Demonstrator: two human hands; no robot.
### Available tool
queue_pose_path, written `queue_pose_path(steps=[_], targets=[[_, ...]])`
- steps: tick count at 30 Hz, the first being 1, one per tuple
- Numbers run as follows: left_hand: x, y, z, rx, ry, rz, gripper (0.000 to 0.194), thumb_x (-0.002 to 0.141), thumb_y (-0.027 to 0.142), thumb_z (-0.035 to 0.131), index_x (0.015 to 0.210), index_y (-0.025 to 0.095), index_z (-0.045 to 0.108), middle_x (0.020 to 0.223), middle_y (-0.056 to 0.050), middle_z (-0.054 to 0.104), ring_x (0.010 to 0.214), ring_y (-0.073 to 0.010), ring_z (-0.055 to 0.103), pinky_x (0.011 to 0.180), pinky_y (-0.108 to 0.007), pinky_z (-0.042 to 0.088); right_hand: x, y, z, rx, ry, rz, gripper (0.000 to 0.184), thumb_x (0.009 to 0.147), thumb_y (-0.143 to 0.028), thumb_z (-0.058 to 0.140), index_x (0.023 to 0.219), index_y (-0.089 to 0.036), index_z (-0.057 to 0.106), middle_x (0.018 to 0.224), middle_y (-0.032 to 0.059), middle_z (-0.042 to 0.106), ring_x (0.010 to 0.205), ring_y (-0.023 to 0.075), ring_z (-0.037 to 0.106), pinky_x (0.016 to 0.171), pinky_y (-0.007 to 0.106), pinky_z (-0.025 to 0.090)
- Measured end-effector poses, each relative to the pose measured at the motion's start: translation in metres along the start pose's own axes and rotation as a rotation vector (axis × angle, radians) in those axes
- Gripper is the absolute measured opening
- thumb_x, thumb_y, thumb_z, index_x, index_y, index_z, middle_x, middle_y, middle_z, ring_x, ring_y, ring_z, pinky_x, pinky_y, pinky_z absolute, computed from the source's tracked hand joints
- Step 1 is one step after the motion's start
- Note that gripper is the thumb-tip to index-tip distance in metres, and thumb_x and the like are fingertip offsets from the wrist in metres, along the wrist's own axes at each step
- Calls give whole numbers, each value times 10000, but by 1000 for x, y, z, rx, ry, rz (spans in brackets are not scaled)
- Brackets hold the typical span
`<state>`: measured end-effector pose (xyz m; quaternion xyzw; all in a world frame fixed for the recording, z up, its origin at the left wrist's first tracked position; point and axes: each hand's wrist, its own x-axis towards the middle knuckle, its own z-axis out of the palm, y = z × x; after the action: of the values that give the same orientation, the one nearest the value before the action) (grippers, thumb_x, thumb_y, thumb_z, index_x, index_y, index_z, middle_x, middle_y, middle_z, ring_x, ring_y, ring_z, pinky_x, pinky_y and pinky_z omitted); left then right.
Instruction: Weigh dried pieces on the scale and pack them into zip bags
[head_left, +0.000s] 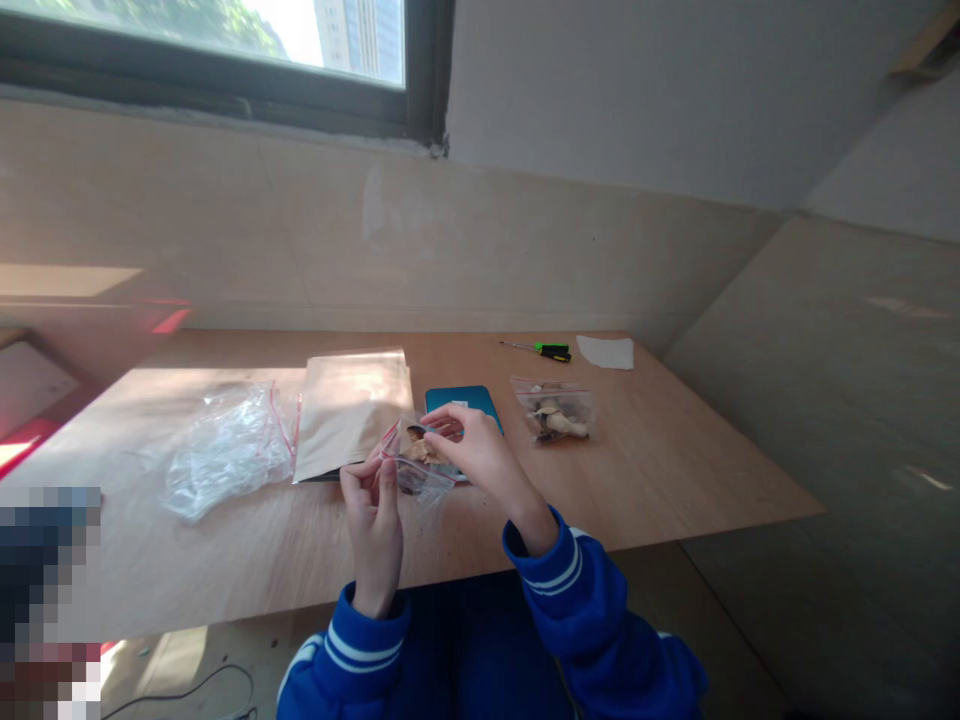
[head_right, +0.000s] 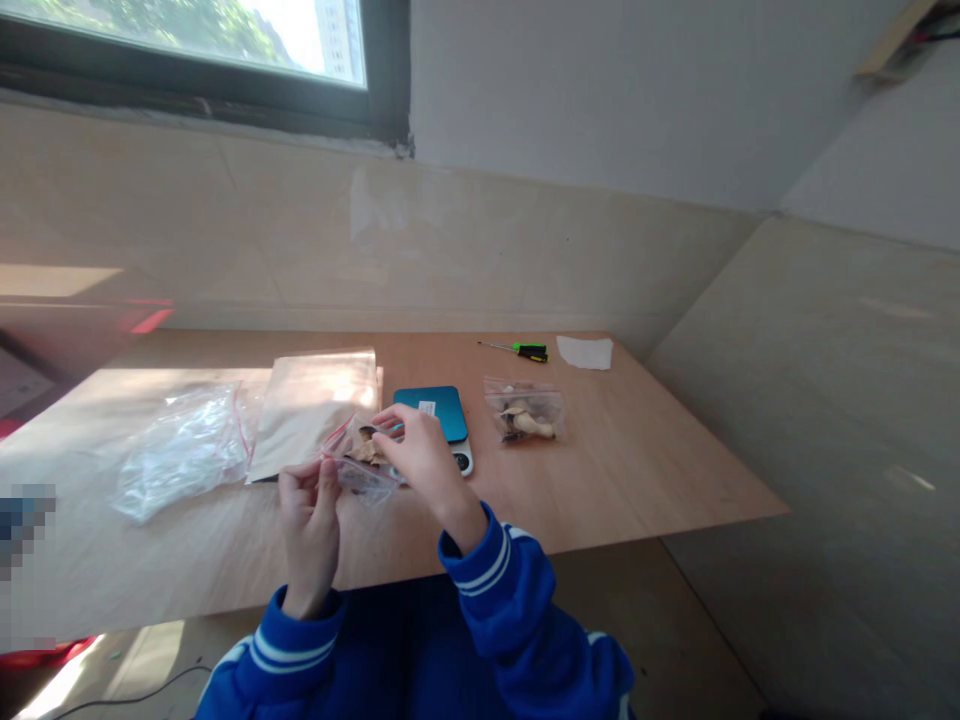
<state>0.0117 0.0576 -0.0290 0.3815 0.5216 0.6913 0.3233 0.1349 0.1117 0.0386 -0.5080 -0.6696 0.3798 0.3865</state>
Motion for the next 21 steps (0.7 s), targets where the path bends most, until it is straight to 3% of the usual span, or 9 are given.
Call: queue_pose_path(steps=[3, 5, 8, 11, 13, 17, 21], targets=[[1, -1, -3, 28, 46, 23, 410, 794, 579, 596, 873, 190, 492, 942, -83, 673, 944, -222, 669, 810, -356, 530, 2, -3, 1, 71, -71, -125, 147, 832, -226, 627, 956, -195, 700, 928, 39, 729, 837, 157, 682, 760, 283, 535], [2, -2, -5, 38, 70, 17, 394, 804, 561, 597, 877, 188, 495, 936, -81, 674, 949, -223, 668, 826, -364, 524, 8, 4, -3, 74, -3, -168, 201, 914, -272, 516, 990, -197, 687, 977, 44, 720, 892, 156, 671, 789, 283, 523], [1, -3, -6, -3, 72, -3, 337, 839, 506, 587, 909, 193, 484, 971, -91, 689, 1025, -231, 657, 886, -386, 501, 18, 30, -7, -207, 106, -124, 218, 922, -214, 490, 1034, -166, 671, 1070, 90, 684, 1005, 193, 624, 896, 336, 480], [-1, -2, -5, -36, 75, 0, 297, 862, 475, 571, 912, 198, 477, 1030, -109, 697, 1093, -241, 639, 920, -402, 489, 20, 61, -3, -566, 45, -51, 277, 837, -242, 638, 1096, -145, 655, 1208, 155, 606, 1165, 287, 518, 989, 429, 410], [-2, -1, -4, -18, 89, -9, 313, 854, 491, 574, 900, 196, 481, 1038, -116, 698, 1063, -246, 654, 894, -407, 507, 19, 75, 1, -680, 44, -41, 322, 819, -303, 670, 1107, -159, 653, 1266, 168, 562, 1210, 322, 462, 994, 461, 390], [-2, -2, -5, -1, 97, -45, 341, 839, 514, 582, 904, 195, 480, 1019, -120, 705, 1010, -247, 676, 847, -401, 533, 16, 82, 2, -684, 93, -85, 150, 831, -224, 631, 966, -200, 691, 1204, 121, 593, 1155, 290, 476, 963, 429, 389], [-2, -4, -5, -24, 85, -48, 315, 854, 487, 577, 921, 197, 474, 1072, -124, 696, 1074, -239, 652, 883, -391, 515, 16, 67, -8, -529, 146, -120, 224, 808, -84, 557, 915, -218, 702, 1041, 62, 665, 1019, 230, 553, 929, 391, 405]])
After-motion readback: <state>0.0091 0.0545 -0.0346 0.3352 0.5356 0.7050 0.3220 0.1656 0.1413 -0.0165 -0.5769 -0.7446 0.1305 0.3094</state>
